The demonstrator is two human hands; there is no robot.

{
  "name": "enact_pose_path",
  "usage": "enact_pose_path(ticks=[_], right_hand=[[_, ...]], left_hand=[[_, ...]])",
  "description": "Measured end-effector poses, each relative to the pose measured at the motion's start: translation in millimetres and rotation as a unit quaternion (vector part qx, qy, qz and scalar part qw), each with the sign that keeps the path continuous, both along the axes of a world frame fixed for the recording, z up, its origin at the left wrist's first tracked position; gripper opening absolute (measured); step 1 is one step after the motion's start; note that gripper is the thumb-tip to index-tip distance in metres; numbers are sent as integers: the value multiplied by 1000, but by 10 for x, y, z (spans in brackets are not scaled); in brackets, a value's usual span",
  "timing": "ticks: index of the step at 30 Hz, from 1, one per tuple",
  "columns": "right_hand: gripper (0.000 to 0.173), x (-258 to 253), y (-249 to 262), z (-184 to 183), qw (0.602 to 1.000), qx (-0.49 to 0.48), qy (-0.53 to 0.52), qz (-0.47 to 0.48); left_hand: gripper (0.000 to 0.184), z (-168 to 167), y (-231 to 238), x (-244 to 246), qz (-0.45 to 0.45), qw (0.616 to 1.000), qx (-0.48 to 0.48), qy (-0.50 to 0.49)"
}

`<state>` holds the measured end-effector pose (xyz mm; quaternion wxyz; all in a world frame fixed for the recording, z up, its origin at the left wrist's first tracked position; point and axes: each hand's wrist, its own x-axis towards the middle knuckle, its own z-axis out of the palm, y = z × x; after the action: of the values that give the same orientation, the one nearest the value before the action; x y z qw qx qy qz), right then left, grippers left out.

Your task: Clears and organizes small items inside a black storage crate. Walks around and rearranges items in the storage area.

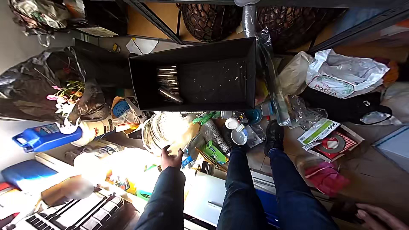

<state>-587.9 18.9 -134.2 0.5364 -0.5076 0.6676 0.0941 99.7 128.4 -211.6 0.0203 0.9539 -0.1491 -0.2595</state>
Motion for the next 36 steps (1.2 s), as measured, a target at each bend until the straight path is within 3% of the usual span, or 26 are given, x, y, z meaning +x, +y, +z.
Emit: enact_pose_path(ticks=[3,8,10,14,18,20,24,27,29,33,36], right_hand=[[41,452,-402,-87,999,36,-8,-19],[36,1192,-900,-22,999,-1,-36,-39],[32,1190,-876,-112,998,-19,-65,-10],[32,1322,-811,-225,993,10,-96,62],[33,1669,-589,-372,984,63,-125,109],[33,1778,-478,-491,972,117,-134,155],[37,1889,-438,-770,958,159,-95,218],[47,2144,-438,-1108,966,161,-96,177],[58,2604,-506,-1415,954,214,-132,166],[72,4052,-424,-2136,924,294,-221,101],[93,5067,-143,-2491,914,363,-177,47]], left_hand=[[71,-24,130,-54,18,999,-1,28],[73,-458,-206,-15,-38,985,155,70],[73,-629,-217,30,-32,979,182,87],[83,-999,-108,209,45,976,126,169],[134,-1345,-165,273,139,927,74,340],[146,-1586,-160,287,171,900,18,400],[149,-2054,-177,219,143,868,-12,475],[142,-2034,-124,88,72,901,13,427],[140,-1908,-72,-9,37,922,25,384],[149,-2004,253,-265,78,936,-26,343],[151,-1983,354,-465,113,928,-67,347]])
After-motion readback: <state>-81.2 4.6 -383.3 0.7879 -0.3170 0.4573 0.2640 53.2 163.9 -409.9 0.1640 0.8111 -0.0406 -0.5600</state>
